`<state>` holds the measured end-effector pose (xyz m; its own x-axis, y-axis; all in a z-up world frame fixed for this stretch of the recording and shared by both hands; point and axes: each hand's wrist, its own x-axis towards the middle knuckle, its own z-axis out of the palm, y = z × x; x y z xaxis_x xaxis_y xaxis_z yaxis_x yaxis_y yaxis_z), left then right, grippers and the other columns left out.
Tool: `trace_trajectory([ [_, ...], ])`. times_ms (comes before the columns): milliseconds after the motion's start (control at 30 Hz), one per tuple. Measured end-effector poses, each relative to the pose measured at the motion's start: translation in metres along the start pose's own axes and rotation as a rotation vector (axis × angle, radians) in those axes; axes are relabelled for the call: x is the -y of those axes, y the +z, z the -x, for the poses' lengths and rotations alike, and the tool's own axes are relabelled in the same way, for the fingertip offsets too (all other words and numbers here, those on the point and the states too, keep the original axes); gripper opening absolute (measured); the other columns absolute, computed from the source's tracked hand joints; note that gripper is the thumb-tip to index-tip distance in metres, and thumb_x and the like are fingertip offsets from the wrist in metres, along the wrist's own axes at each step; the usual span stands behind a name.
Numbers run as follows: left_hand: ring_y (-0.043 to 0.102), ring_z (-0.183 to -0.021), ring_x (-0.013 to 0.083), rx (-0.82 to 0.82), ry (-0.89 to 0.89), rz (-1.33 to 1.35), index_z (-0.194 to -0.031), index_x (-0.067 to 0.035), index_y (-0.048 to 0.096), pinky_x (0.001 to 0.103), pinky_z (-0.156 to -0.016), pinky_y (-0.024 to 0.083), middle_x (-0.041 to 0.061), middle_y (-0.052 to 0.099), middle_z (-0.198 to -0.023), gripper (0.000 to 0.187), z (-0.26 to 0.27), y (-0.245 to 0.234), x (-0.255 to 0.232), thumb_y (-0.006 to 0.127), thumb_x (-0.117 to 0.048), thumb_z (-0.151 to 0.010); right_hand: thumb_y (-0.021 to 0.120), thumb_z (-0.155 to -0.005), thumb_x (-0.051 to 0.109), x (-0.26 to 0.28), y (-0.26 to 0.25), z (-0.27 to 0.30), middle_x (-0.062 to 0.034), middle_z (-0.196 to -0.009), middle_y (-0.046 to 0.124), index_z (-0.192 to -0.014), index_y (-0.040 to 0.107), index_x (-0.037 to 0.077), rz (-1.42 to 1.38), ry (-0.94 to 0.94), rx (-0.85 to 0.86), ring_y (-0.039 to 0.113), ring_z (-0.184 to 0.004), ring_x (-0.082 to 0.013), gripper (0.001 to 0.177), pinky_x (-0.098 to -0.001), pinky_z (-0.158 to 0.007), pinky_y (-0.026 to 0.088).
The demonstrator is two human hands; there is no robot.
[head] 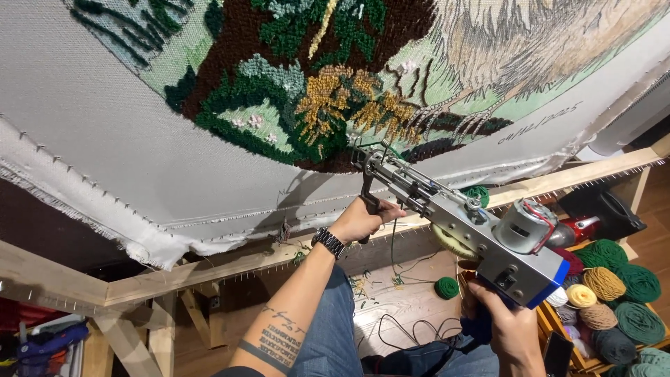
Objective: Using a tufting gun to create a patterned rug on a vertical frame.
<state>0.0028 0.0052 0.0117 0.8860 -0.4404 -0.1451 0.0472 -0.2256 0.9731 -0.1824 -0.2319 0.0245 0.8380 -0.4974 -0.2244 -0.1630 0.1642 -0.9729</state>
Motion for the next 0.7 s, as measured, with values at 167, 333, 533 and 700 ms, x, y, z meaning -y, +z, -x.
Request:
trace_trajectory([
  [167,0.073,-0.108,0.0116,-0.015,-0.023,0.030,-0.107,-0.014,0.082,0.028,-0.097,0.056,0.003,0.082,-0.113,0.025,-0.007,0.001,0.011,0.075,-0.033,-0.092,0.078,-0.084,-0.002,-0.011,-0.001,-0.013,-0.0205,-0.091,0.072,-0.103,0.071,-0.006,0.063,-0.005,-0.044,0.066,-0.075,-0.0319,0.020,-0.0418,-0.066,0.056],
  [333,0.032,-0.049,0.0056,0.006,-0.099,0.017,-0.114,-0.016,0.083,0.023,-0.049,0.029,-0.003,0.074,-0.076,0.027,-0.005,-0.005,0.006,0.073,-0.035,-0.097,0.080,-0.081,-0.003,-0.015,0.005,-0.020,-0.0166,-0.088,0.070,-0.098,0.069,-0.004,0.033,-0.109,-0.023,0.065,-0.073,-0.0286,0.020,-0.0390,-0.062,0.055],
  [533,0.035,-0.051,0.0027,-0.018,-0.109,0.127,-0.106,-0.011,0.079,0.020,-0.046,0.029,0.000,0.081,-0.108,0.022,-0.011,-0.011,0.005,0.080,-0.028,-0.091,0.067,-0.091,0.000,0.001,0.025,-0.015,-0.0206,-0.058,0.052,-0.094,0.065,-0.014,-0.011,-0.170,0.188,0.048,-0.045,-0.0298,0.014,-0.0391,-0.042,0.041],
  [700,0.034,-0.046,0.0029,-0.061,-0.141,0.160,-0.116,-0.010,0.077,0.020,-0.045,0.028,0.001,0.078,-0.126,0.050,-0.023,-0.022,0.006,0.082,-0.041,-0.078,0.067,-0.087,-0.002,0.024,0.055,-0.003,-0.0191,-0.056,0.059,-0.085,0.065,-0.010,0.113,-0.253,0.191,0.053,-0.039,-0.0280,0.009,-0.0391,-0.037,0.047],
])
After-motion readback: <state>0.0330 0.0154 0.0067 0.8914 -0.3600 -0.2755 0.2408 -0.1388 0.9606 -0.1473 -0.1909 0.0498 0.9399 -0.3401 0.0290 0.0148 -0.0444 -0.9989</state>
